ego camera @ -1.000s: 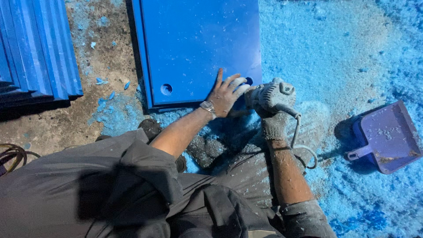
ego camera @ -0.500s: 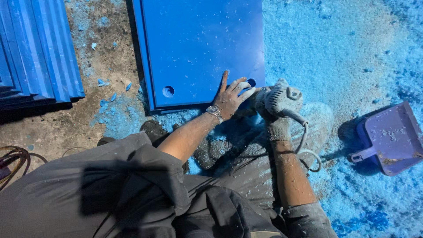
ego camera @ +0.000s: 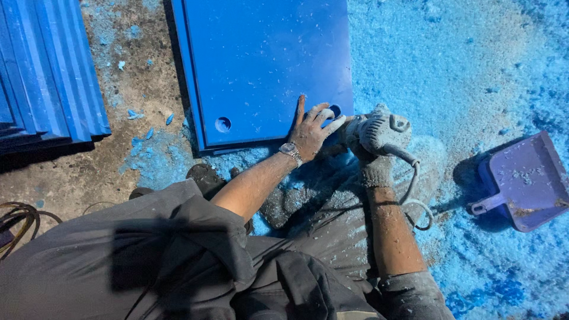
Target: The person uses a handheld electric grinder to smooth the edges and corners of a blue rectangular plastic sheet. They hold the sheet with one hand and guide the tool with the other, creating blue dust. The person briefly lifts and repositions the sheet before continuing to grind the edges.
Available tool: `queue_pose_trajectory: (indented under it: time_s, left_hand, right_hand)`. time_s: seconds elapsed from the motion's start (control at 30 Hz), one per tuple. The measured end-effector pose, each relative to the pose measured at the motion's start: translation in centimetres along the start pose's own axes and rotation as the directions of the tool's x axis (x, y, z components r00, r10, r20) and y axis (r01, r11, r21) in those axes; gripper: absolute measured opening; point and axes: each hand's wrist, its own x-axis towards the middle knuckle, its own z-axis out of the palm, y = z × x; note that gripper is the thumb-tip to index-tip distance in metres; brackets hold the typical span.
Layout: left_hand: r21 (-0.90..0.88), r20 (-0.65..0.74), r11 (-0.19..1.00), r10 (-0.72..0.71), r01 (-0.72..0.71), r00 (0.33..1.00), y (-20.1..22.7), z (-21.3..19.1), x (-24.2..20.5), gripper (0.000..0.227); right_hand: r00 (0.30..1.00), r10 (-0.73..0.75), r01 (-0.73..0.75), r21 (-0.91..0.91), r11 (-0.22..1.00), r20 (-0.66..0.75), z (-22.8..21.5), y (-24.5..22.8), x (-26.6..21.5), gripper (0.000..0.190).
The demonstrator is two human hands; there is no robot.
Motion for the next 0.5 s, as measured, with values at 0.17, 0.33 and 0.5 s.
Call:
queue_pose_trajectory:
  time_s: [0.17,0.33,0.5]
  left_hand:
    - [-0.015,0.007,1.0,-0.016,0.016,1.0,0.2,0.0,0.3,0.08]
    - [-0.021,0.024,0.999,-0.044,0.044,0.999,0.6,-0.5,0.6,0.079]
    - [0.113,0.035,0.993,-0.026,0.022,0.999,0.9,-1.0,1.2,0.075]
  right_hand:
    - [1.0,-0.003,0.003,-0.001,1.0,-0.006,-0.2,0.0,0.2,0.036]
    - [1.0,-0.007,0.007,0.0,1.0,-0.014,-0.2,0.0,0.5,0.036]
    - [1.0,-0.009,0.009,-0.001,1.0,-0.02,-0.2,0.1,0.5,0.036]
